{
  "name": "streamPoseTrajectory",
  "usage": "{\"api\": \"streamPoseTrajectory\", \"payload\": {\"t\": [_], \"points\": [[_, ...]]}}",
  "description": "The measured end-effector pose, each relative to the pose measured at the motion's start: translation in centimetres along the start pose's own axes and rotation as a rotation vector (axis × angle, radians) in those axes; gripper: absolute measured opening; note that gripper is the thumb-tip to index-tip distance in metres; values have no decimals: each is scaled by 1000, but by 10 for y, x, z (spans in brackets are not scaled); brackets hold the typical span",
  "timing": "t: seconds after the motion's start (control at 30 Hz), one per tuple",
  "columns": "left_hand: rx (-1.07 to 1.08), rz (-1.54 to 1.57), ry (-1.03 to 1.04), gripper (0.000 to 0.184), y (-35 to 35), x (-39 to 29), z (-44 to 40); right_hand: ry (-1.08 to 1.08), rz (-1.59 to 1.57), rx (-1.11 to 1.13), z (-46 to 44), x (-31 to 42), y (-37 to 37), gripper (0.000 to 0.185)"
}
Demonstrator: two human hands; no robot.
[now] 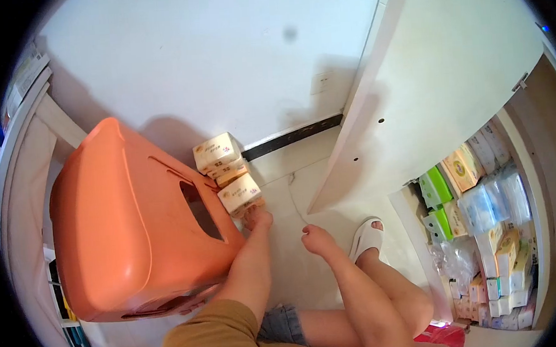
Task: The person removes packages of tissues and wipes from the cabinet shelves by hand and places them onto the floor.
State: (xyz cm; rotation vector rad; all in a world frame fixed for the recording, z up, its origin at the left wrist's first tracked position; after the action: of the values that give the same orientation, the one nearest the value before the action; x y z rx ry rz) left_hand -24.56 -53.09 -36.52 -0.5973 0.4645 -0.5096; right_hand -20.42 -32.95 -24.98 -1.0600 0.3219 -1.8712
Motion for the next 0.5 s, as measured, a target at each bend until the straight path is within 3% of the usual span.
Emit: {"api": "streamPoseTrajectory", "payload": {"t": [0.07,0.17,0.3,0.37,0.43,0.5], "points": [[-127,-42,11,58,-29,-14,41,-27,28,-4,1,2,0,32],[-212,-29,-24,56,-23,-4,29,-67,40,-12,6,5,0,32],[-206,-96,67,52,-9,-16,25,-109,-7,-63,12,11,-11,32],[46,-346,73,44,30,-23,-4,-119,-17,-101,23,20,-27,32],[178,-602,309,36,53,-52,13,-130,-25,-134,29,26,-43,32],[79,25,317,33,40,-64,65,-238,-98,-197,37,29,-63,32]]}}
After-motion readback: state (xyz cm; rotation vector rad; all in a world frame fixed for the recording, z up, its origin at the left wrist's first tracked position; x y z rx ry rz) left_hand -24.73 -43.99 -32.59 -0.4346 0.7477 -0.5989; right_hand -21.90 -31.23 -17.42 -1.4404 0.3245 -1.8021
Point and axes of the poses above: each hand's wrist, its own z-axis away from the middle knuckle, its own y-axis out of the palm, x = y × z, the point moved 8 cm from there along -z, towards the middle knuckle, and after that the axes turned 6 degrees about x, right-handed, at the moved point
